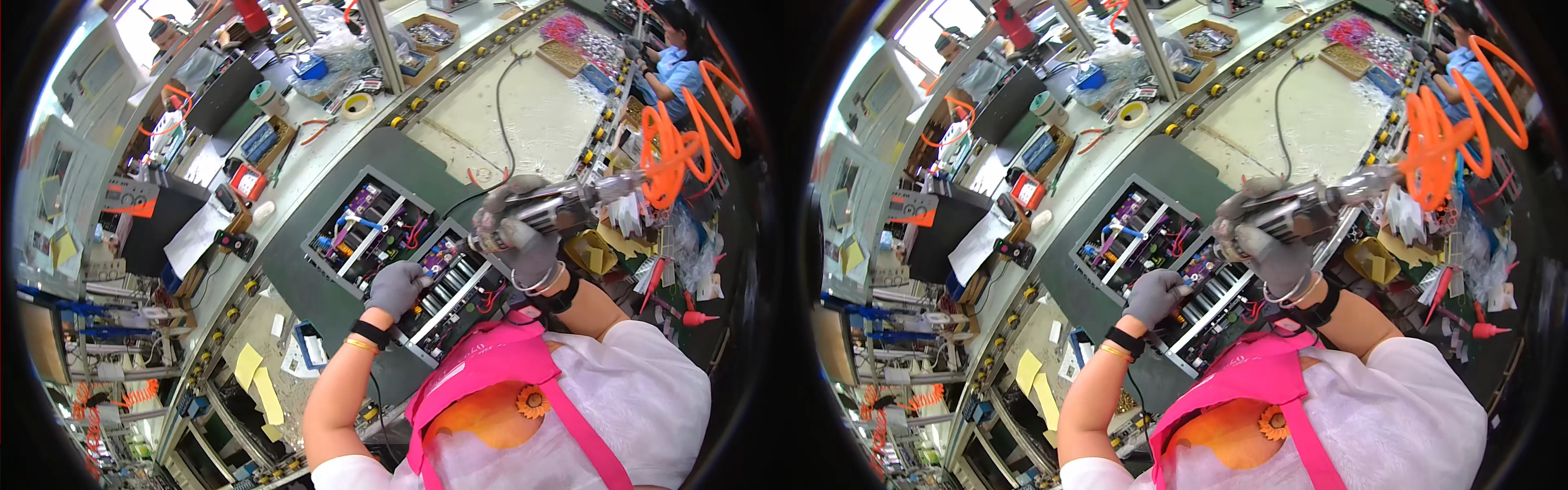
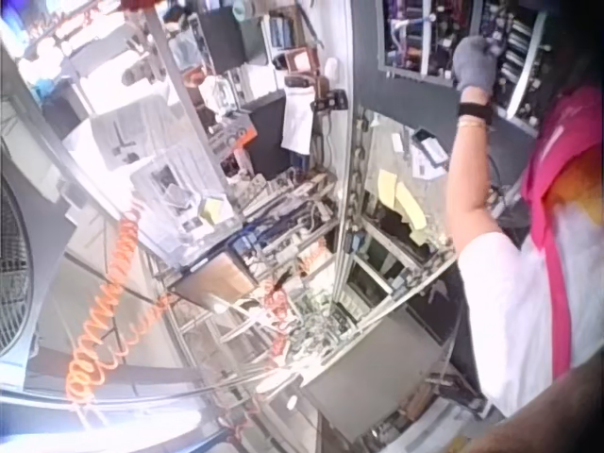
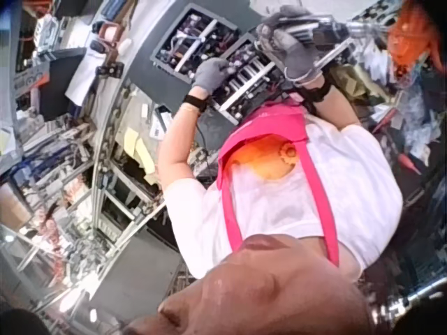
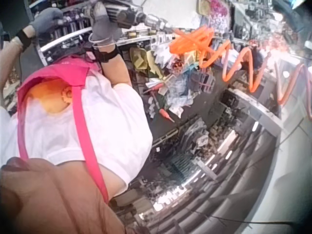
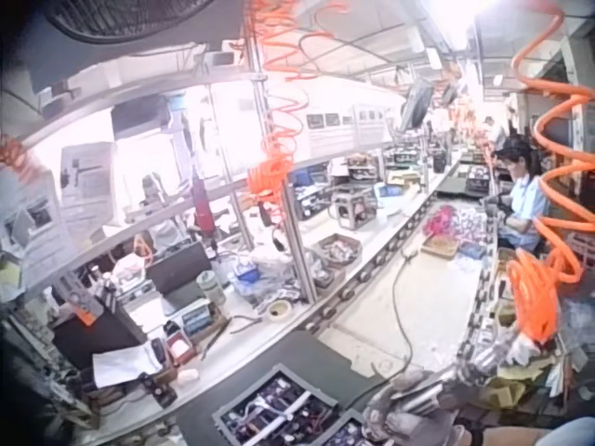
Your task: Assembling power supply or inverter units by screwing components and applying labels at an industrial workbench.
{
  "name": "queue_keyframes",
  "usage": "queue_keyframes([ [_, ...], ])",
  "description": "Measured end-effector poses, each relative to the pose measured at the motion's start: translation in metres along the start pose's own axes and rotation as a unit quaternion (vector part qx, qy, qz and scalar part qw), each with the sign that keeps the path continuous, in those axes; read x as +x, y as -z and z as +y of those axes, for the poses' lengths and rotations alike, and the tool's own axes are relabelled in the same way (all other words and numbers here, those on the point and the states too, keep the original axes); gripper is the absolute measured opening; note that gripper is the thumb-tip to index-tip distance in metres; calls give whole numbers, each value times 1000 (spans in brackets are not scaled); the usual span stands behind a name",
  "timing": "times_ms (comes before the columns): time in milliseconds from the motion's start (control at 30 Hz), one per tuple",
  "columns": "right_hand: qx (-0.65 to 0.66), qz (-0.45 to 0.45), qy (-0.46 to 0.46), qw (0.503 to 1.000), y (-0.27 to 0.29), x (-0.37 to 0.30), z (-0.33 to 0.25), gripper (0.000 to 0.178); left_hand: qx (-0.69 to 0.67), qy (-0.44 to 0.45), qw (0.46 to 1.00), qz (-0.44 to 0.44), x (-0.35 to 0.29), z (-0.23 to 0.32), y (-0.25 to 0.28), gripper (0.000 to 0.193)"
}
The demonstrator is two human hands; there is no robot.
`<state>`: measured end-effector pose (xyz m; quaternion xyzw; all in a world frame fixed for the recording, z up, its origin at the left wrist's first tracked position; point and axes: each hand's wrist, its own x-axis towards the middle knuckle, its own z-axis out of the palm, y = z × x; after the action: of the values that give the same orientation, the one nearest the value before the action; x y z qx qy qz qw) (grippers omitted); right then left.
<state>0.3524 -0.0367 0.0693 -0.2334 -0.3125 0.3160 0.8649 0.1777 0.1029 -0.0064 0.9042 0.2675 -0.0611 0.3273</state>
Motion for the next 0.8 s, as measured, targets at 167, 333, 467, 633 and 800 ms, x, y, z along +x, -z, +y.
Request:
queue_keyframes([
  [167, -105, 20, -110, 988, 12, -3, 22, 37, 33, 58, 997, -25, 8, 11, -3, 24],
  [333, -174, -40, -99, 979, 16, -2, 44, 40, 38, 4, 999, 21, 9, 4, -7, 27],
  [467, -214, -52, -130, 967, 12, -3, 53, 37, 58, -2, 998, 20, 9, 2, -8, 25],
  [633, -234, -68, -143, 959, 15, -13, 68, 39, 95, 0, 995, -22, 13, 6, -5, 26],
  [800, -245, -94, -152, 953, 14, -13, 72, 37, 92, 11, 995, 31, 6, 18, 21, 26],
])
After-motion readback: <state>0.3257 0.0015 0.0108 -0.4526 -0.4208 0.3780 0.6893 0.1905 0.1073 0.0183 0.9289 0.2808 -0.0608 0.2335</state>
